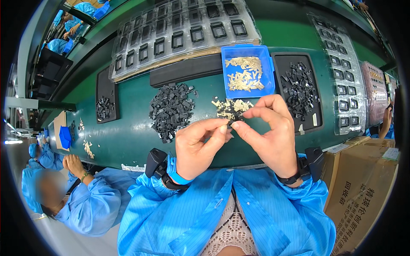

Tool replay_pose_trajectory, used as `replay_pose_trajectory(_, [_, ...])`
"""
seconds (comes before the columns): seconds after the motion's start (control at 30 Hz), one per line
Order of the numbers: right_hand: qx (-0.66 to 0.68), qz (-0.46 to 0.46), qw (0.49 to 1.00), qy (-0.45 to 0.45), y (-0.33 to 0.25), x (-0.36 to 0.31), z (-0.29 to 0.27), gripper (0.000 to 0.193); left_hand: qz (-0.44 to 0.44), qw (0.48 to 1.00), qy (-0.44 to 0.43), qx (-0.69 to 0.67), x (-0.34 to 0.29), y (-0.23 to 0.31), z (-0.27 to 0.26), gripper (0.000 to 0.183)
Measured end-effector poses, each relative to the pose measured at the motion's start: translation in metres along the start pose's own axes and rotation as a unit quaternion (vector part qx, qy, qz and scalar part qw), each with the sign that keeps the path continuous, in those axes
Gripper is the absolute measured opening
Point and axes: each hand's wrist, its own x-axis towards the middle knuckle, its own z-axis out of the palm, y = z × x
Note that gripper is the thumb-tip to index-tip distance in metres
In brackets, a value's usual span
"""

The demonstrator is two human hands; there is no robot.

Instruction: Manually assemble small electronic parts and components on a factory production line.

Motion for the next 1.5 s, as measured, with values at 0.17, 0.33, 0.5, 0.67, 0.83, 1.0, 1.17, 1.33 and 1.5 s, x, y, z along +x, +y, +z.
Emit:
replay_pose_trajectory(0.17, [0.139,0.050,0.988,-0.050,0.015,-0.003,0.000,0.019,-0.022,0.997,-0.016,-0.074,0.002,0.005,0.001,0.014])
replay_pose_trajectory(0.33, [0.250,0.082,0.957,-0.120,0.008,-0.005,0.003,0.014,-0.027,0.991,-0.043,-0.122,0.001,0.001,-0.004,0.018])
replay_pose_trajectory(0.5, [0.328,0.126,0.928,-0.124,0.007,-0.005,0.005,0.013,-0.058,0.975,-0.090,-0.194,0.003,-0.003,-0.004,0.017])
replay_pose_trajectory(0.67, [0.457,0.200,0.846,-0.190,-0.001,0.001,-0.004,0.011,-0.083,0.952,-0.125,-0.265,0.002,-0.012,-0.003,0.017])
replay_pose_trajectory(0.83, [0.435,0.175,0.862,-0.191,0.013,-0.004,-0.001,0.009,-0.112,0.931,-0.120,-0.326,0.002,-0.017,-0.002,0.018])
replay_pose_trajectory(1.0, [0.414,0.155,0.880,-0.174,0.013,-0.004,0.000,0.010,-0.125,0.901,-0.116,-0.399,0.002,-0.023,0.000,0.019])
replay_pose_trajectory(1.17, [0.370,0.134,0.907,-0.154,0.009,-0.006,0.002,0.010,-0.111,0.919,-0.099,-0.365,0.000,-0.019,0.002,0.019])
replay_pose_trajectory(1.33, [0.382,0.140,0.908,-0.099,0.006,-0.006,0.008,0.009,-0.076,0.958,-0.071,-0.266,-0.003,-0.014,0.007,0.020])
replay_pose_trajectory(1.5, [0.307,0.071,0.948,-0.036,0.012,-0.007,0.020,0.009,-0.064,0.953,-0.042,-0.292,-0.006,-0.010,0.011,0.020])
